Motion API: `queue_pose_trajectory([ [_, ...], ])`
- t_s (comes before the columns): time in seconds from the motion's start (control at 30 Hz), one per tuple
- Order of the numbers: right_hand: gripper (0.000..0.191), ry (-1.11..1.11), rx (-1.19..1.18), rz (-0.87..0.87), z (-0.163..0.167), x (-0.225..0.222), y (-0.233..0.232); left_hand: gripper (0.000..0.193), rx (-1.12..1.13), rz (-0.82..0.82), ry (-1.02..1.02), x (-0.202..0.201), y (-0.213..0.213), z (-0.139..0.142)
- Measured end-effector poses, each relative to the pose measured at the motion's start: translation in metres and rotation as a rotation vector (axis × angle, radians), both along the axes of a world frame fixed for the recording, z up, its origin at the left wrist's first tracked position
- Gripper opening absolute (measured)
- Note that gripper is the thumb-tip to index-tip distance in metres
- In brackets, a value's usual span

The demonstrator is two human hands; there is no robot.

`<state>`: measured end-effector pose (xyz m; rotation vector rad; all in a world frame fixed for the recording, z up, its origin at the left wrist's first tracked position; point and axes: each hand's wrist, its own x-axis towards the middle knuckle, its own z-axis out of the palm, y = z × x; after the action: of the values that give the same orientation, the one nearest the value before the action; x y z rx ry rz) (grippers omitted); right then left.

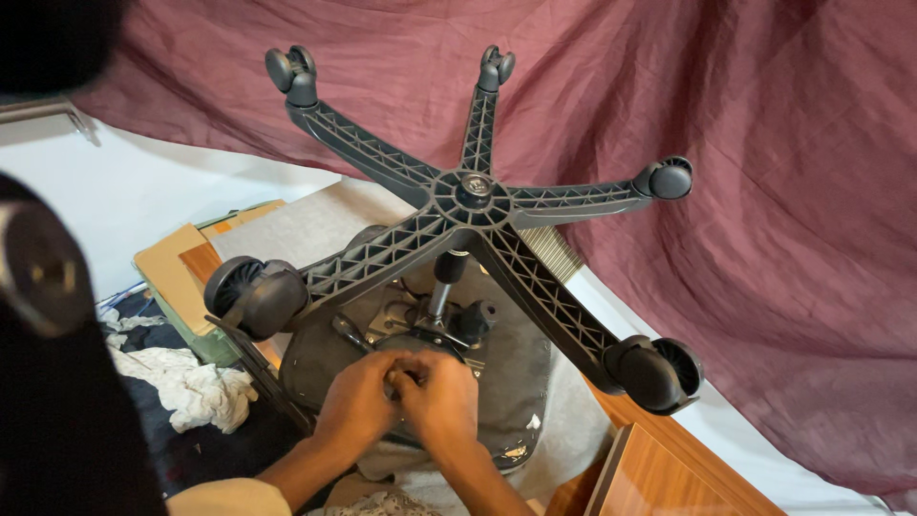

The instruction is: The person works on an office chair turned upside down, using a screwdriver to loosen and tighten screws on the seat mechanism and gas lift assembly. They hold the mechanism with one hand while turning the screwdriver with the other, working on successive screws under the seat.

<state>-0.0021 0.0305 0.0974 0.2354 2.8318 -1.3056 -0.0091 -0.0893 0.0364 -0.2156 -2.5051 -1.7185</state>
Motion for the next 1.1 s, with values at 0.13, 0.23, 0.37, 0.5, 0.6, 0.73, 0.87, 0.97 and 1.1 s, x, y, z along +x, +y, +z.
queue_pose_trajectory([
  [0.13, 0.047, 0.064, 0.045, -0.001, -0.007, -0.003, -0.001, 0.057, 0.042, -0.097, -0.007, 0.001, -0.001, 0.005],
  [0.23, 0.053, 0.086, 0.049, -0.039, -0.010, -0.002, -0.005, 0.035, -0.011, -0.080, -0.029, 0.001, -0.002, 0.007],
  [0.37, 0.023, 0.292, 0.221, -0.015, -0.012, 0.003, -0.001, 0.024, -0.121, 0.012, 0.036, -0.006, 0.003, 0.007],
  [0.5, 0.018, 0.138, 0.091, -0.013, -0.012, 0.000, 0.008, 0.025, -0.217, 0.006, -0.095, -0.010, 0.011, 0.006],
  [0.6, 0.030, 0.203, -0.025, 0.018, -0.011, 0.000, 0.012, 0.050, -0.006, -0.112, 0.052, -0.007, 0.012, 0.006],
  [0.73, 0.046, 0.197, -0.082, -0.025, -0.010, -0.001, 0.008, 0.065, 0.040, -0.088, 0.022, -0.006, 0.008, 0.007],
  [0.87, 0.033, 0.293, 0.211, -0.051, -0.011, 0.000, 0.005, 0.049, -0.095, 0.006, -0.132, -0.011, 0.008, 0.005],
  [0.97, 0.026, 0.032, 0.114, -0.084, -0.012, -0.001, 0.007, 0.046, -0.229, 0.046, -0.046, -0.010, 0.008, -0.001],
  [1.1, 0.020, 0.070, -0.042, 0.027, -0.015, -0.002, 0.011, 0.054, 0.052, -0.094, -0.111, -0.009, 0.006, -0.008],
])
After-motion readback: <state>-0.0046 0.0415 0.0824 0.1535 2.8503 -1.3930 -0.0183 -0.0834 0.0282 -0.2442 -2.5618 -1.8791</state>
